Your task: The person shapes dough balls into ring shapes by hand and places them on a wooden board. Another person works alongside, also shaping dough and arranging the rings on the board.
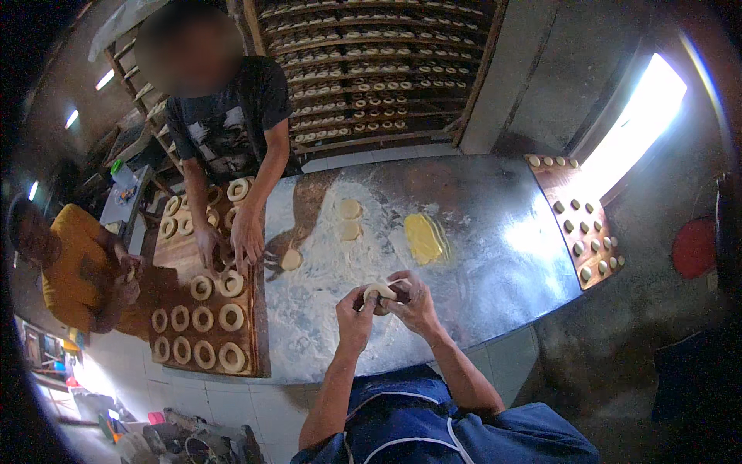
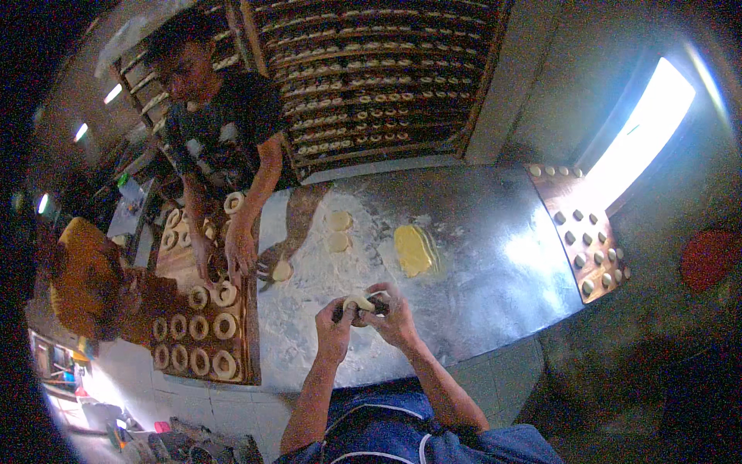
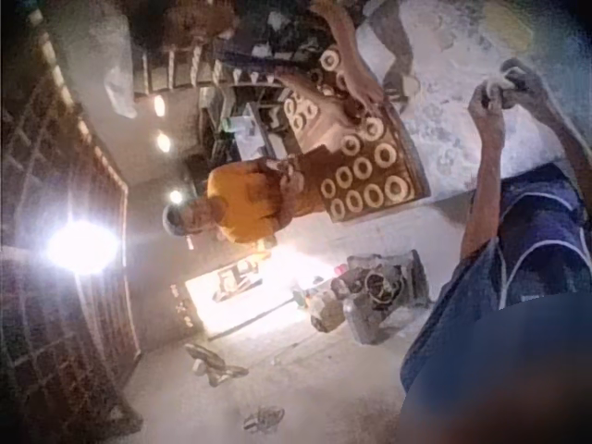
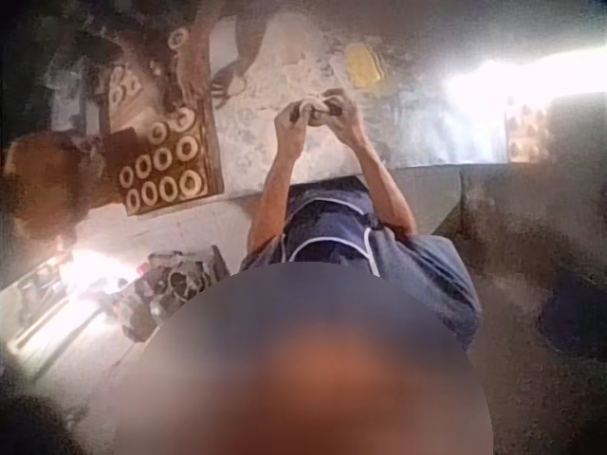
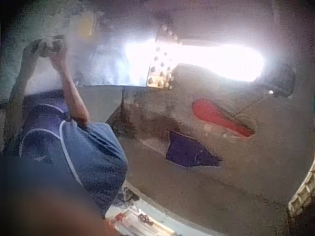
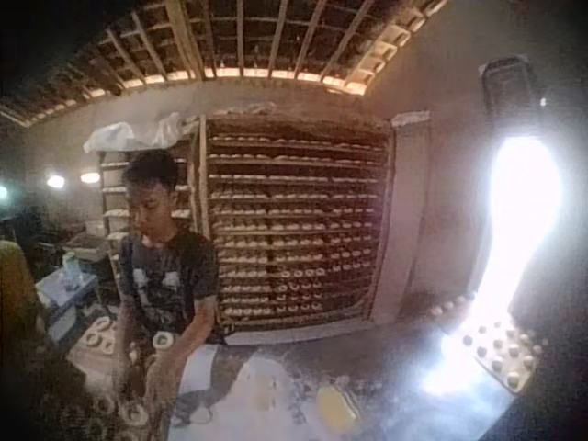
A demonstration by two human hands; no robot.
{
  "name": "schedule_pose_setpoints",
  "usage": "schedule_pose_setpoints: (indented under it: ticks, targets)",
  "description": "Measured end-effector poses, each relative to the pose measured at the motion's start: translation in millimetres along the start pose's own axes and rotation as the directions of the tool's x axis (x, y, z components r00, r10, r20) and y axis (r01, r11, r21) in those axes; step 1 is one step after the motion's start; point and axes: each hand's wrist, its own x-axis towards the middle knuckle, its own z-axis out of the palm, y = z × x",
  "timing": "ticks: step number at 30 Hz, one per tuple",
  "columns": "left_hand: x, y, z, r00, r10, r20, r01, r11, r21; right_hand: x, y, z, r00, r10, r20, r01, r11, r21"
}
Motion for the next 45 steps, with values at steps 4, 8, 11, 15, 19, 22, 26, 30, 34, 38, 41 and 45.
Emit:
schedule_pose_setpoints:
  ticks: [4, 8, 11, 15, 19, 22, 26, 30, 34, 38, 41, 45]
  targets:
    - [-6, -35, 13, 0.983, -0.149, 0.112, 0.184, 0.873, -0.451, -12, -16, -32, 0.921, 0.075, 0.381, -0.167, 0.962, 0.215]
    - [-26, -26, 21, 0.941, -0.016, 0.337, 0.179, 0.871, -0.457, -12, 6, -48, 0.935, 0.117, 0.336, -0.308, 0.738, 0.600]
    - [-34, -18, 34, 0.972, 0.043, 0.233, 0.083, 0.859, -0.506, 2, 61, -48, 0.881, 0.361, 0.305, -0.467, 0.764, 0.446]
    - [-26, -41, 34, 0.996, -0.038, 0.082, 0.081, 0.787, -0.611, -14, 67, -28, 0.969, 0.188, 0.163, -0.247, 0.638, 0.730]
    - [-15, -47, 33, 0.867, 0.457, 0.201, -0.474, 0.628, 0.617, -25, 41, -24, 0.892, 0.400, 0.208, -0.440, 0.873, 0.208]
    - [-22, -59, 47, 0.975, 0.203, -0.092, -0.189, 0.972, 0.139, -29, 36, -9, 0.979, 0.199, -0.034, -0.198, 0.980, 0.031]
    - [-21, -58, 39, 0.992, -0.104, -0.077, 0.066, 0.918, -0.392, -37, 29, -7, 0.968, 0.251, 0.031, -0.253, 0.959, 0.127]
    - [-24, -59, 35, 0.992, 0.108, -0.065, -0.081, 0.939, 0.335, -41, 30, 9, 0.969, 0.238, 0.068, -0.247, 0.919, 0.308]
    - [-19, -86, 18, 0.982, 0.008, -0.188, -0.075, 0.934, -0.350, -40, 44, 26, 0.946, 0.274, -0.173, -0.215, 0.929, 0.300]
    - [-16, -85, -10, 0.901, 0.433, 0.018, -0.426, 0.877, 0.223, -34, 17, 29, 0.991, 0.124, 0.059, -0.102, 0.951, -0.291]
    - [-14, -87, -14, 0.998, -0.059, -0.009, 0.018, 0.444, -0.896, -31, 19, 50, 0.995, 0.081, -0.060, -0.093, 0.967, -0.235]
    - [-8, -96, -51, 0.895, 0.445, 0.034, -0.421, 0.818, 0.392, -23, 22, 70, 0.991, -0.014, 0.136, 0.052, 0.959, -0.279]
